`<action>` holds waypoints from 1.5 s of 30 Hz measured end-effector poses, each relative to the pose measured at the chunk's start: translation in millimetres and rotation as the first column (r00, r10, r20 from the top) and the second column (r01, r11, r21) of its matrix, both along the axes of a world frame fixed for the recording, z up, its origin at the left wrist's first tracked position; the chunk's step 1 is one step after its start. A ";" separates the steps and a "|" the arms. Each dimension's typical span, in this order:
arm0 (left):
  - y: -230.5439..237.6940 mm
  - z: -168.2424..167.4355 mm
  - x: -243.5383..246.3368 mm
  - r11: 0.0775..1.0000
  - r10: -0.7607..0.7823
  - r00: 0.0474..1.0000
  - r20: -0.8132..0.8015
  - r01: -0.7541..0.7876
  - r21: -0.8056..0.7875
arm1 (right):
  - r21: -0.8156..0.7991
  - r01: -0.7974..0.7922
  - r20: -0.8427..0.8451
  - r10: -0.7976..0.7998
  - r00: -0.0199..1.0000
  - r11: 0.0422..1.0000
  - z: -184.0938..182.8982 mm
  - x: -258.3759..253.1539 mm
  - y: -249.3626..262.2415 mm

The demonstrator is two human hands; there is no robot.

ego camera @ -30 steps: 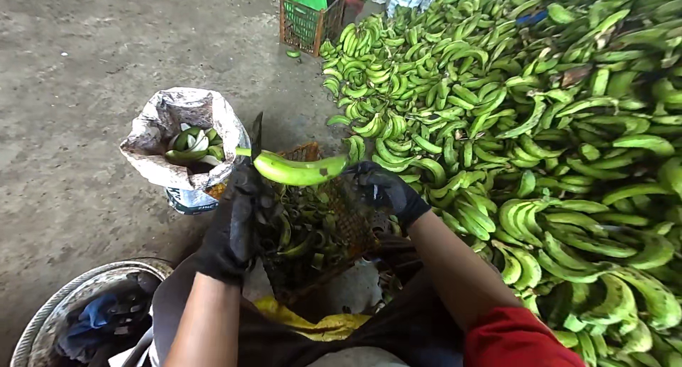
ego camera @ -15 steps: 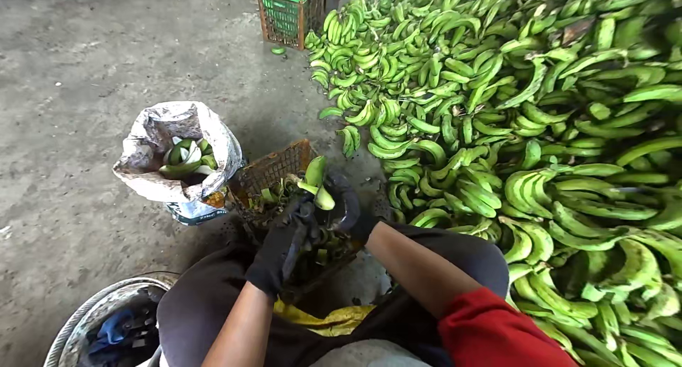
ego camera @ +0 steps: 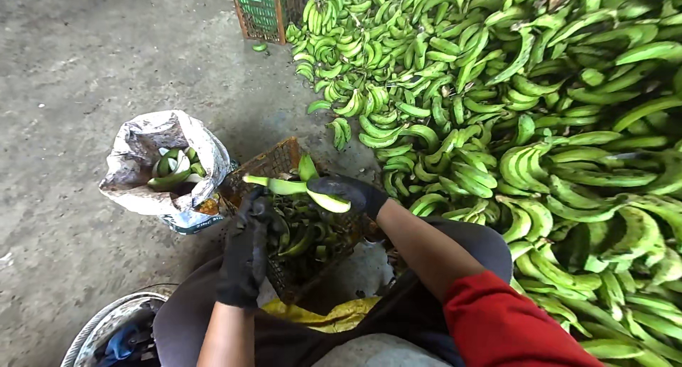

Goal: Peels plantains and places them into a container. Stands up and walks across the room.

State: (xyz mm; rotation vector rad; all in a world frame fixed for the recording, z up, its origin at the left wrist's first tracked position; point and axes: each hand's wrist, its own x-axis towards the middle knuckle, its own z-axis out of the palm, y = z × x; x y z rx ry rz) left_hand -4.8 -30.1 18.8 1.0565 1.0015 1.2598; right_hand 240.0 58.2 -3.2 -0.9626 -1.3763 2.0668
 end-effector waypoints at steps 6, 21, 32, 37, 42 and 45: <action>-4.8 20.6 -14.3 0.997 0.027 0.998 0.050 -0.030 0.073 | 0.160 -0.041 0.324 -0.013 0.946 0.986 2.6 18.3 6.3; 20.0 -1.4 -12.1 0.977 -0.039 0.948 -0.316 -0.030 -0.212 | -0.028 0.442 -0.020 -0.442 0.897 0.897 -26.6 13.0 12.7; 3.5 -24.8 33.2 0.926 0.065 0.644 -0.762 0.245 0.286 | -0.310 0.221 -0.509 -0.358 0.783 0.925 12.2 15.7 5.6; -0.3 -27.7 57.2 0.763 0.237 0.536 -0.810 0.413 0.497 | -0.410 0.093 -0.499 -0.309 0.809 0.907 9.7 4.3 -11.5; 0.8 -28.7 59.1 0.772 0.246 0.446 -0.860 0.447 0.453 | -0.420 0.199 -0.378 -0.370 0.849 0.885 4.2 -10.4 -19.6; 0.1 -31.3 57.6 0.797 0.225 0.407 -0.885 0.446 0.407 | -0.465 0.221 -0.317 -0.394 0.863 0.857 8.1 -15.0 -23.0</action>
